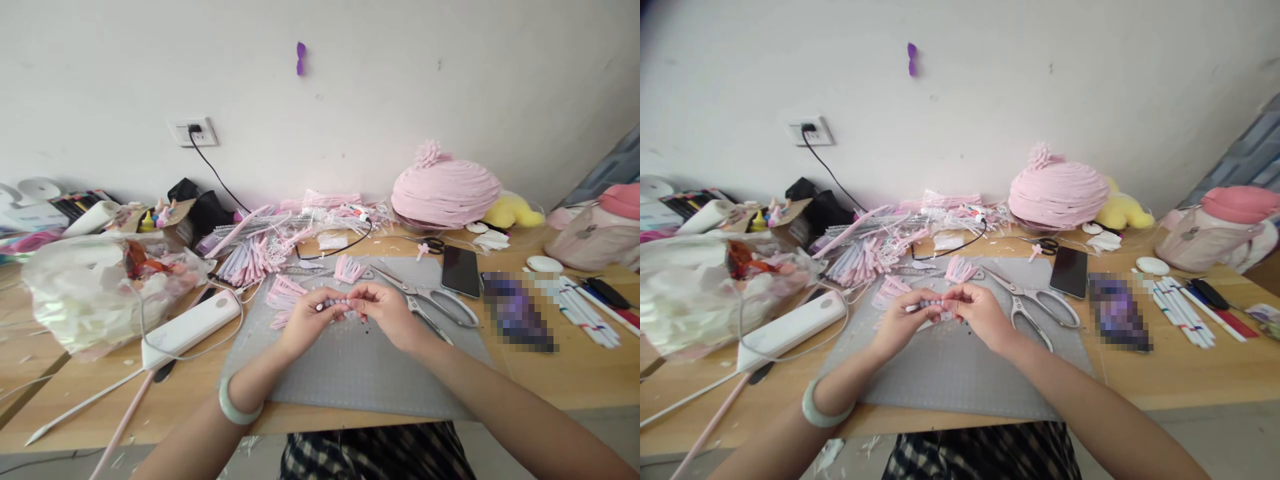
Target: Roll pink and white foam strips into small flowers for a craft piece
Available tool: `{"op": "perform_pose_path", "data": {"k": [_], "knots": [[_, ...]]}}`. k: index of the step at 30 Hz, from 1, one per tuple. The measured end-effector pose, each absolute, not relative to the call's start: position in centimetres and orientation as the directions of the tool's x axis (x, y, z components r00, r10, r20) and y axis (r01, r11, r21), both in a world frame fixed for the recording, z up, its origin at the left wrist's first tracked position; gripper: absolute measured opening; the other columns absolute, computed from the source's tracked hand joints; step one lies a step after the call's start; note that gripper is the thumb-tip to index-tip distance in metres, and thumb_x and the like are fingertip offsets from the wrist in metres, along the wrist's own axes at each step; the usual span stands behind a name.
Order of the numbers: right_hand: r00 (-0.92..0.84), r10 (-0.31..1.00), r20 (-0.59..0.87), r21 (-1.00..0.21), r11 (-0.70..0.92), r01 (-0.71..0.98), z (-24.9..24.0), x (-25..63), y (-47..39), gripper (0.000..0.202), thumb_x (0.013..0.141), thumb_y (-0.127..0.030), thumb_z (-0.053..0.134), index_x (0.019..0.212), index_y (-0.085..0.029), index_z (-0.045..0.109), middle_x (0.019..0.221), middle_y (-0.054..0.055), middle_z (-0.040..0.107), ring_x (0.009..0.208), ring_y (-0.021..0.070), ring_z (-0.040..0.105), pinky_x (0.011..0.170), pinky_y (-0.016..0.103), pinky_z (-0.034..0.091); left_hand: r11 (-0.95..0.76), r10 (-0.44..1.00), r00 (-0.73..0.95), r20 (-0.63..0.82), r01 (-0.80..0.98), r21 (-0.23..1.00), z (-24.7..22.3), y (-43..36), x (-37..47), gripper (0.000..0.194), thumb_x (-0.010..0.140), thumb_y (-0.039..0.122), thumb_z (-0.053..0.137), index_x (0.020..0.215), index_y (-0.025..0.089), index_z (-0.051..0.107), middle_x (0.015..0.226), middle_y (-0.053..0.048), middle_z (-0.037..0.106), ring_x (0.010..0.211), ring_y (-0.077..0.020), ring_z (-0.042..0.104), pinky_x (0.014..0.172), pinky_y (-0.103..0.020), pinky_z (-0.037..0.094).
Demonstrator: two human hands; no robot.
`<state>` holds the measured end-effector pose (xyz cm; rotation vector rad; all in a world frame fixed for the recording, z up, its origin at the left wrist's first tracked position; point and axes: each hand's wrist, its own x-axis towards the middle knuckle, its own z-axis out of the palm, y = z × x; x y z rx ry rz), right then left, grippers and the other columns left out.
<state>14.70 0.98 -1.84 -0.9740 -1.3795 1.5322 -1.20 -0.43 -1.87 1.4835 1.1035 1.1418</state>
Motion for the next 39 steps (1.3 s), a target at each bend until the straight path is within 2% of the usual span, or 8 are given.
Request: {"op": "perform_pose_path", "data": {"k": [4,8,12,16,20,32,36,39], "knots": [[-0.393,0.918,-0.054,-0.988,-0.107,-0.114,-1.9,14.6,0.9,0.022,0.067,-0.036,0.066,0.074,-0.017,0.056,0.062,-0.004,0.056,0.048,0.0066,0.048,0.049,0.021,0.04,-0.115,0.981,0.167,0.097,0.102,0.988,-1.8,-0.4,-1.2,0.013,0.069,0.026,0.066,0.077,0.017,0.066,0.06,0.0,0.062,0.056,-0.0121,0.056,0.056,-0.023,0.045],[-0.376,0.926,-0.033,-0.992,-0.077,-0.102,-1.7,14.6,0.9,0.02,0.068,-0.033,0.066,0.074,-0.017,0.055,0.063,-0.005,0.055,0.049,0.0064,0.048,0.049,0.021,0.04,-0.095,0.982,0.169,0.085,0.052,0.994,-1.8,-0.3,-1.2,0.02,0.068,0.026,0.065,0.086,0.018,0.062,0.073,0.0,0.062,0.058,-0.011,0.057,0.056,-0.023,0.047],[-0.333,0.943,-0.02,-0.99,-0.066,-0.128,-1.8,14.4,1.0,0.02,0.064,-0.031,0.067,0.071,-0.017,0.054,0.063,-0.004,0.055,0.049,0.0066,0.047,0.048,0.021,0.039,-0.076,0.982,0.172,0.072,0.017,0.997,-2.1,-0.2,-1.0,0.029,0.067,0.028,0.066,0.092,0.019,0.056,0.071,0.003,0.057,0.055,-0.0096,0.055,0.055,-0.023,0.047],[-0.287,0.958,0.011,-0.99,-0.029,-0.137,-2.0,14.4,1.1,0.019,0.065,-0.031,0.066,0.07,-0.017,0.054,0.061,-0.004,0.053,0.049,0.0068,0.047,0.048,0.021,0.038,-0.131,0.983,0.131,0.131,-0.005,0.991,-2.1,-0.1,-1.0,0.024,0.07,0.031,0.063,0.089,0.018,0.054,0.076,0.002,0.058,0.061,-0.0095,0.056,0.06,-0.023,0.046],[-0.224,0.974,0.035,-0.989,0.002,-0.145,-1.8,14.6,1.2,0.02,0.064,-0.032,0.067,0.069,-0.018,0.053,0.059,-0.005,0.051,0.05,0.0075,0.046,0.049,0.021,0.039,-0.169,0.985,0.036,0.17,-0.047,0.985,-1.9,0.2,-1.3,0.017,0.073,0.03,0.06,0.081,0.017,0.052,0.064,0.004,0.056,0.06,-0.0093,0.055,0.063,-0.023,0.044],[-0.218,0.976,0.023,-0.99,-0.008,-0.142,-2.1,14.7,1.5,0.024,0.065,-0.037,0.066,0.072,-0.019,0.053,0.055,-0.006,0.051,0.045,0.0077,0.045,0.046,0.022,0.038,-0.09,0.996,0.001,0.091,-0.155,0.984,-2.5,0.5,-1.5,0.019,0.066,0.029,0.068,0.071,0.016,0.055,0.059,0.004,0.058,0.057,-0.0094,0.055,0.062,-0.023,0.045],[-0.206,0.978,0.024,-0.992,-0.003,-0.129,-1.8,14.7,1.5,0.023,0.065,-0.036,0.066,0.071,-0.018,0.053,0.055,-0.006,0.052,0.044,0.0071,0.046,0.046,0.021,0.038,-0.04,0.998,0.036,0.054,-0.303,0.952,-2.5,0.6,-1.6,0.025,0.073,0.039,0.061,0.069,0.014,0.058,0.058,-0.001,0.062,0.057,-0.0117,0.057,0.061,-0.025,0.045],[-0.197,0.98,0.026,-0.993,0.002,-0.121,-1.7,14.8,1.6,0.021,0.065,-0.034,0.065,0.07,-0.017,0.053,0.054,-0.006,0.051,0.044,0.0068,0.046,0.046,0.021,0.038,0.032,0.996,0.088,0.002,-0.384,0.923,-2.5,0.8,-1.7,0.025,0.07,0.037,0.064,0.068,0.012,0.061,0.058,-0.003,0.063,0.056,-0.0111,0.057,0.059,-0.023,0.045]]}}
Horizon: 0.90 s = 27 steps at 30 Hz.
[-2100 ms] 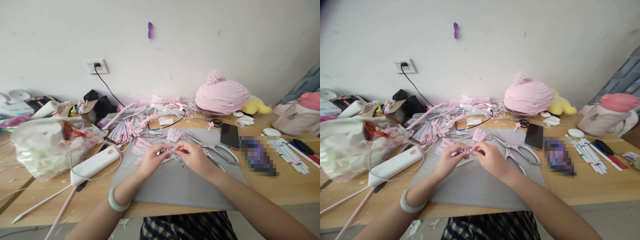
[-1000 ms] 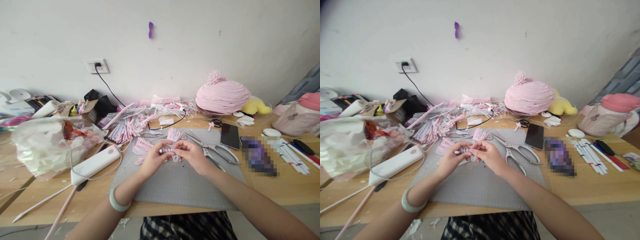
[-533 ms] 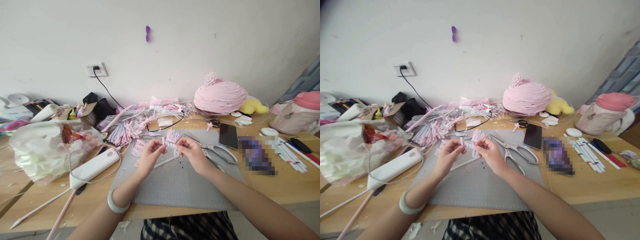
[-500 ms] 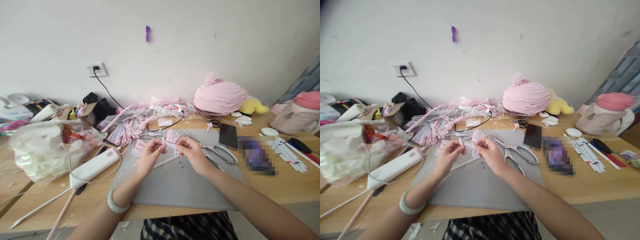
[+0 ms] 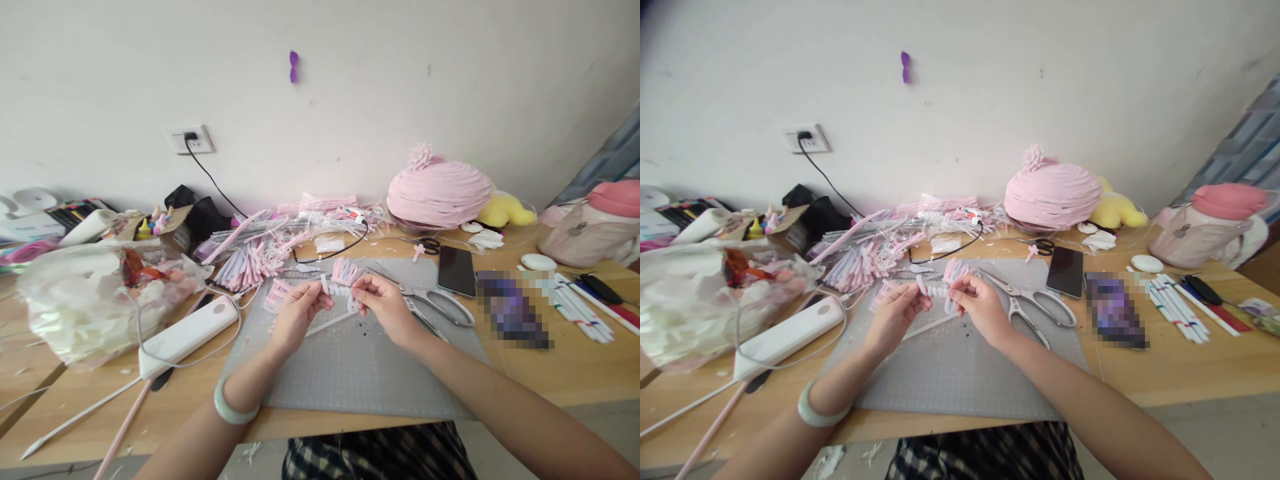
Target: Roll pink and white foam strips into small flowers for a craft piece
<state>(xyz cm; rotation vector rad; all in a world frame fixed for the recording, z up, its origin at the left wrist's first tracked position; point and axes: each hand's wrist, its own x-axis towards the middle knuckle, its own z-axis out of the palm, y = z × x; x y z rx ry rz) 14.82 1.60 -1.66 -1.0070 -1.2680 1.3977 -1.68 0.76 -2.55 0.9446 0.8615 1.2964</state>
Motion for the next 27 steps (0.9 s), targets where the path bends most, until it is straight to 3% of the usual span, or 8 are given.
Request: {"op": "perform_pose_path", "data": {"k": [12,17,21,24,27], "knots": [[-0.267,0.964,0.009,-0.999,-0.003,-0.044,-2.0,15.0,1.5,0.023,0.07,-0.038,0.06,0.078,-0.018,0.05,0.053,-0.007,0.051,0.036,0.0065,0.046,0.033,0.018,0.035,0.183,0.978,0.165,-0.126,-0.39,0.902,-2.5,0.7,-1.5,0.02,0.06,0.025,0.075,0.07,0.012,0.064,0.062,0.0,0.063,0.059,-0.0075,0.057,0.062,-0.018,0.043],[-0.316,0.949,0.009,-0.988,-0.039,-0.146,-2.1,15.0,1.6,0.026,0.069,-0.039,0.063,0.079,-0.018,0.052,0.058,-0.005,0.051,0.042,0.0083,0.052,0.038,0.02,0.041,0.175,0.977,0.177,-0.118,-0.355,0.918,-2.6,0.7,-1.3,0.022,0.061,0.028,0.075,0.069,0.012,0.062,0.062,0.001,0.062,0.059,-0.0071,0.055,0.062,-0.018,0.041],[-0.344,0.939,-0.001,-0.964,-0.093,-0.25,-2.5,14.9,1.8,0.027,0.072,-0.037,0.058,0.093,-0.02,0.055,0.075,-0.001,0.056,0.051,0.0086,0.054,0.044,0.022,0.044,0.209,0.961,0.251,-0.116,-0.384,0.9,-2.4,0.4,-1.1,0.023,0.064,0.031,0.073,0.068,0.012,0.061,0.06,0.002,0.059,0.056,-0.0063,0.051,0.061,-0.018,0.04],[-0.425,0.894,0.146,-0.985,0.09,-0.149,-3.2,14.8,1.9,0.039,0.064,-0.022,0.065,0.102,-0.022,0.056,0.095,0.002,0.057,0.07,0.0117,0.058,0.061,0.025,0.048,0.24,0.943,0.308,-0.123,-0.377,0.895,-2.4,0.1,-0.8,0.025,0.065,0.033,0.072,0.069,0.012,0.06,0.06,0.001,0.057,0.053,-0.0062,0.048,0.059,-0.019,0.038],[-0.436,0.854,0.283,-0.951,0.308,-0.013,-3.7,14.7,1.8,0.031,0.066,-0.019,0.063,0.097,-0.02,0.059,0.098,0.004,0.058,0.085,0.0153,0.057,0.074,0.027,0.045,0.223,0.946,0.298,-0.124,-0.324,0.92,-2.7,0.0,-0.6,0.029,0.065,0.038,0.07,0.068,0.012,0.057,0.055,0.003,0.054,0.051,-0.0059,0.045,0.056,-0.019,0.035]]}}
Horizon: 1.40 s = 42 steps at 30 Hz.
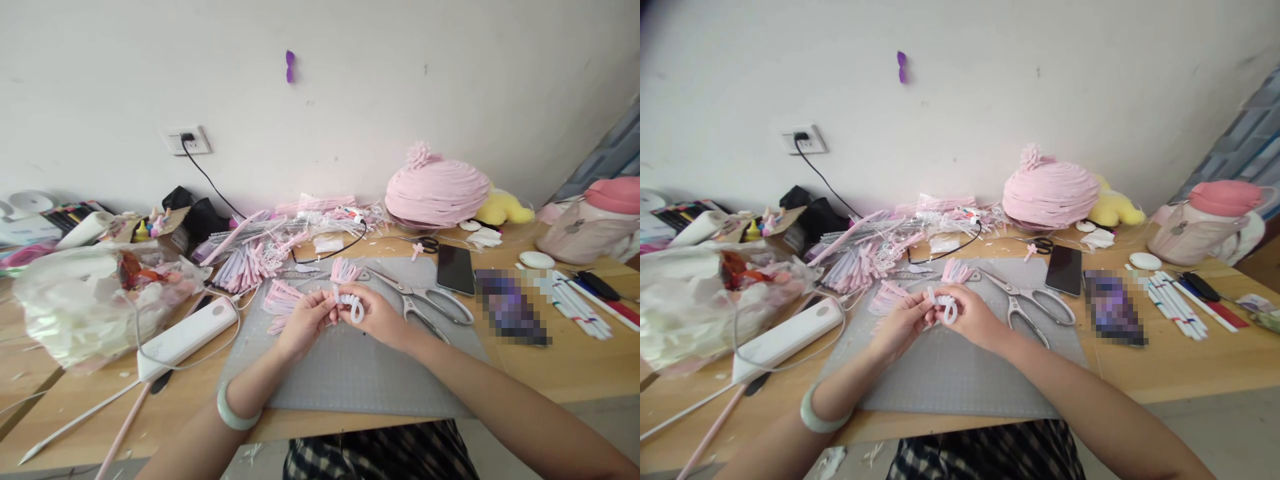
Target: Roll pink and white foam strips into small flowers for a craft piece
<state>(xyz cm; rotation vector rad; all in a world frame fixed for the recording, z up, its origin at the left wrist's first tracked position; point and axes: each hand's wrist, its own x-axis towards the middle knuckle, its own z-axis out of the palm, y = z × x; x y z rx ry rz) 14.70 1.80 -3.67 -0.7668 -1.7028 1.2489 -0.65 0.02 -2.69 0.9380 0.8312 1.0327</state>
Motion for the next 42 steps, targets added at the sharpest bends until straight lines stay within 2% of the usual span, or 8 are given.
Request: {"op": "perform_pose_path", "data": {"k": [2,6,10,17,26,35,42], "knots": [[-0.41,0.87,0.274,-0.943,0.327,0.064,-3.6,14.7,1.7,0.021,0.069,-0.023,0.062,0.09,-0.018,0.06,0.091,0.004,0.059,0.081,0.0155,0.056,0.072,0.027,0.045,0.185,0.953,0.281,-0.115,-0.239,0.953,-2.9,0.0,-0.6,0.032,0.067,0.042,0.067,0.067,0.014,0.054,0.052,0.004,0.053,0.049,-0.0063,0.043,0.054,-0.019,0.032],[-0.406,0.904,0.135,-0.972,0.2,0.122,-3.1,14.9,1.6,0.02,0.07,-0.031,0.062,0.083,-0.016,0.058,0.072,0.001,0.057,0.062,0.0121,0.053,0.057,0.024,0.042,0.069,0.966,0.251,-0.065,-0.008,0.998,-2.9,0.1,-0.7,0.032,0.074,0.047,0.057,0.068,0.016,0.051,0.049,0.006,0.049,0.047,-0.0073,0.04,0.052,-0.02,0.03],[-0.409,0.906,0.106,-0.979,0.166,0.114,-2.8,15.1,1.7,0.014,0.067,-0.026,0.061,0.075,-0.017,0.054,0.06,-0.004,0.049,0.053,0.0081,0.043,0.05,0.02,0.034,-0.023,0.968,0.25,-0.003,0.102,0.995,-2.5,0.2,-0.9,0.03,0.077,0.045,0.051,0.067,0.017,0.048,0.05,0.006,0.046,0.049,-0.0084,0.04,0.053,-0.022,0.031],[-0.408,0.91,0.077,-0.989,0.121,0.084,-2.6,15.3,1.9,0.013,0.057,-0.013,0.055,0.069,-0.018,0.049,0.059,-0.006,0.044,0.053,0.0075,0.039,0.048,0.019,0.029,-0.058,0.968,0.253,0.006,0.198,0.979,-2.6,0.7,-1.5,0.027,0.078,0.042,0.047,0.067,0.018,0.045,0.053,0.005,0.044,0.049,-0.0094,0.039,0.051,-0.022,0.03],[-0.412,0.907,0.089,-0.993,0.114,0.036,-2.0,15.3,1.4,0.012,0.061,-0.018,0.055,0.067,-0.018,0.045,0.059,-0.006,0.036,0.052,0.0067,0.031,0.047,0.019,0.026,-0.08,0.976,0.217,0.024,0.254,0.964,-2.3,1.4,-2.2,0.021,0.076,0.036,0.046,0.064,0.018,0.044,0.053,0.005,0.043,0.048,-0.0094,0.04,0.052,-0.022,0.031],[-0.398,0.915,0.064,-0.995,0.091,0.048,-1.2,15.5,1.1,0.014,0.06,-0.02,0.057,0.068,-0.019,0.045,0.06,-0.005,0.036,0.053,0.0072,0.032,0.047,0.02,0.027,-0.079,0.983,0.184,0.02,0.321,0.944,-1.6,1.6,-2.9,0.019,0.076,0.032,0.045,0.063,0.019,0.044,0.051,0.006,0.043,0.046,-0.0086,0.036,0.047,-0.021,0.026],[-0.374,0.92,0.119,-0.99,0.14,0.031,-0.8,15.3,0.6,0.013,0.06,-0.019,0.055,0.066,-0.02,0.043,0.059,-0.005,0.036,0.052,0.0075,0.033,0.046,0.02,0.028,-0.113,0.979,0.2,0.049,0.326,0.938,-1.2,1.6,-3.4,0.016,0.077,0.028,0.044,0.064,0.019,0.044,0.051,0.006,0.043,0.043,-0.0079,0.034,0.045,-0.02,0.027]]}}
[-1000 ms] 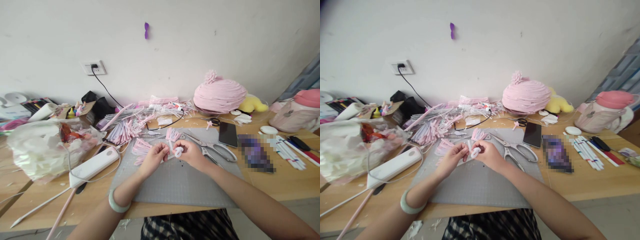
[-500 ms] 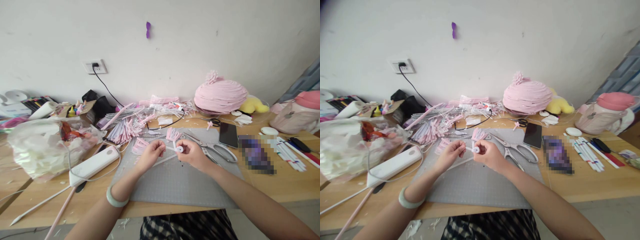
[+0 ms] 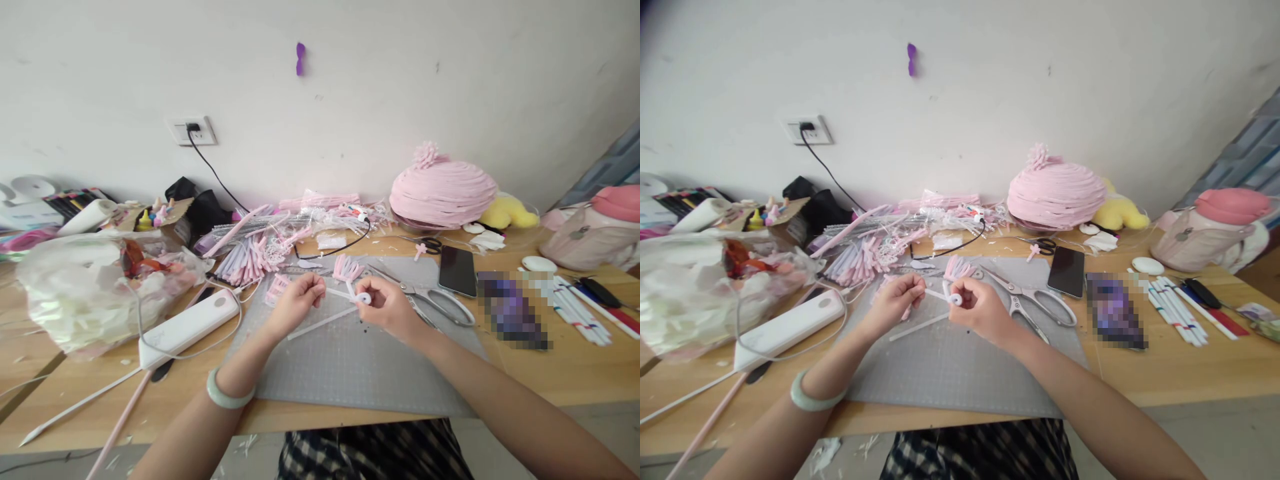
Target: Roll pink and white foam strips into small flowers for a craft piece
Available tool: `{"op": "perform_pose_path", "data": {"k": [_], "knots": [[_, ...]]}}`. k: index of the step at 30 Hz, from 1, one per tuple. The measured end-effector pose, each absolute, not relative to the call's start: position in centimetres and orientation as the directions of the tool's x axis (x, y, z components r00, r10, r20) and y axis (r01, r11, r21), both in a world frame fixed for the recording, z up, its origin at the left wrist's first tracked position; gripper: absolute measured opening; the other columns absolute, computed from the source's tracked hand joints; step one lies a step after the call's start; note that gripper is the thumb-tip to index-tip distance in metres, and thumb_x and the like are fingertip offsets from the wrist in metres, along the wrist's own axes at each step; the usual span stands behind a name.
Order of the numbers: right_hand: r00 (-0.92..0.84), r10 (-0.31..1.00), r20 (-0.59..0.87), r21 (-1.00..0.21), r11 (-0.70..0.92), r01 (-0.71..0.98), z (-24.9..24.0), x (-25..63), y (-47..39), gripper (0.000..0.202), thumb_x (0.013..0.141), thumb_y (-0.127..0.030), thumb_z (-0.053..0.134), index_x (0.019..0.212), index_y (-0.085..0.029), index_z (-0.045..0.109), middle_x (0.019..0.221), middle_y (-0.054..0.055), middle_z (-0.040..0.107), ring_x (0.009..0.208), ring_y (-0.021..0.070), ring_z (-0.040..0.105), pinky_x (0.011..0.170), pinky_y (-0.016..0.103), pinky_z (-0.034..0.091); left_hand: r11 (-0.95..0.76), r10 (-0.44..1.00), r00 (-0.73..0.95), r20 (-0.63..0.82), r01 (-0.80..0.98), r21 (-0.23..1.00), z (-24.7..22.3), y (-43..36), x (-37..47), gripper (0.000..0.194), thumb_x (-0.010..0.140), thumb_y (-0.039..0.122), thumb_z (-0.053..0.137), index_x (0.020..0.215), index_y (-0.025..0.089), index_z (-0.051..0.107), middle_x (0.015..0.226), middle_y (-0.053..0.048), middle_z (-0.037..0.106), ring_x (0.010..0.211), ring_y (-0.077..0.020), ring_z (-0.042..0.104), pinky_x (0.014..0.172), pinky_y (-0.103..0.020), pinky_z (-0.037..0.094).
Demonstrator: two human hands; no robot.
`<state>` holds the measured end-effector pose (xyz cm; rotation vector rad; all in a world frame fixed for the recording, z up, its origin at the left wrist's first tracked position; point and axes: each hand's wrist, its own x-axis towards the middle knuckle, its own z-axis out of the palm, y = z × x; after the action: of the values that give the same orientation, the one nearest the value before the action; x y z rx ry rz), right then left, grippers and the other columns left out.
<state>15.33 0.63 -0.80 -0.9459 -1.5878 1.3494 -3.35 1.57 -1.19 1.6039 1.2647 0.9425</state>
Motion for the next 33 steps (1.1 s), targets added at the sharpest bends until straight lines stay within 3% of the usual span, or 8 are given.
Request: {"op": "perform_pose_path", "data": {"k": [4,8,11,13,16,21,28,33], "knots": [[-0.359,0.923,0.14,-0.99,0.14,-0.025,-0.6,15.4,0.7,0.015,0.06,-0.021,0.058,0.065,-0.02,0.044,0.057,-0.006,0.038,0.049,0.007,0.033,0.045,0.02,0.03,-0.153,0.969,0.234,0.08,0.313,0.937,-0.8,1.2,-3.5,0.017,0.078,0.026,0.043,0.063,0.019,0.041,0.052,0.006,0.042,0.045,-0.0082,0.036,0.048,-0.021,0.031],[-0.372,0.923,0.101,-0.994,0.105,-0.009,-0.7,15.6,1.4,0.017,0.064,-0.03,0.062,0.07,-0.018,0.052,0.058,-0.003,0.049,0.051,0.0096,0.045,0.051,0.024,0.038,-0.295,0.94,0.284,0.188,0.401,0.867,-0.5,0.9,-3.7,0.015,0.081,0.025,0.044,0.068,0.019,0.045,0.061,0.003,0.047,0.058,-0.0111,0.045,0.056,-0.022,0.037],[-0.414,0.908,0.065,-0.989,0.114,0.096,-1.2,15.8,1.9,0.02,0.068,-0.035,0.063,0.074,-0.017,0.058,0.061,-0.002,0.052,0.053,0.0107,0.048,0.053,0.025,0.04,-0.501,0.865,0.299,0.403,0.48,0.72,-0.6,0.7,-3.7,0.007,0.081,0.025,0.049,0.081,0.018,0.051,0.087,-0.005,0.056,0.084,-0.0164,0.052,0.073,-0.028,0.042],[-0.462,0.884,0.071,-0.976,0.158,0.151,-1.6,15.9,2.1,0.022,0.073,-0.039,0.06,0.072,-0.017,0.059,0.062,-0.002,0.05,0.053,0.0105,0.047,0.052,0.024,0.038,-0.621,0.78,0.327,0.535,0.514,0.591,-0.8,0.5,-3.5,0.013,0.081,0.024,0.053,0.092,0.018,0.053,0.101,-0.009,0.056,0.097,-0.0194,0.051,0.084,-0.033,0.04],[-0.534,0.839,0.106,-0.953,0.238,0.185,-1.9,15.8,1.9,0.03,0.082,-0.043,0.049,0.069,-0.017,0.056,0.06,-0.002,0.046,0.053,0.01,0.045,0.05,0.023,0.036,-0.719,0.686,0.442,0.577,0.534,0.445,-1.2,0.1,-3.1,0.015,0.082,0.023,0.053,0.097,0.02,0.056,0.098,-0.008,0.06,0.095,-0.019,0.054,0.084,-0.034,0.04],[-0.56,0.822,0.102,-0.939,0.266,0.219,-2.0,15.5,1.6,0.034,0.084,-0.043,0.046,0.067,-0.017,0.056,0.055,-0.003,0.045,0.053,0.01,0.043,0.051,0.022,0.035,-0.667,0.727,0.385,0.568,0.594,0.45,-2.0,0.0,-2.7,0.014,0.085,0.023,0.048,0.093,0.02,0.059,0.09,-0.006,0.063,0.088,-0.0177,0.057,0.078,-0.031,0.041],[-0.485,0.874,-0.007,-0.996,0.037,0.081,-2.0,15.2,1.6,0.027,0.072,-0.038,0.061,0.088,-0.016,0.066,0.073,0.001,0.063,0.069,0.0145,0.058,0.067,0.028,0.047,-0.656,0.718,0.368,0.591,0.643,0.396,-2.2,0.2,-2.8,0.012,0.083,0.022,0.05,0.086,0.019,0.062,0.089,-0.006,0.064,0.085,-0.0178,0.058,0.077,-0.033,0.036],[-0.448,0.894,0.004,-0.996,0.045,0.079,-1.8,15.0,1.5,0.027,0.07,-0.039,0.063,0.082,-0.015,0.067,0.067,0.001,0.063,0.062,0.0135,0.058,0.061,0.026,0.047,-0.612,0.758,0.336,0.56,0.662,0.432,-2.0,0.1,-2.6,0.011,0.083,0.023,0.05,0.083,0.02,0.061,0.087,-0.005,0.066,0.084,-0.0177,0.058,0.078,-0.033,0.032]]}}
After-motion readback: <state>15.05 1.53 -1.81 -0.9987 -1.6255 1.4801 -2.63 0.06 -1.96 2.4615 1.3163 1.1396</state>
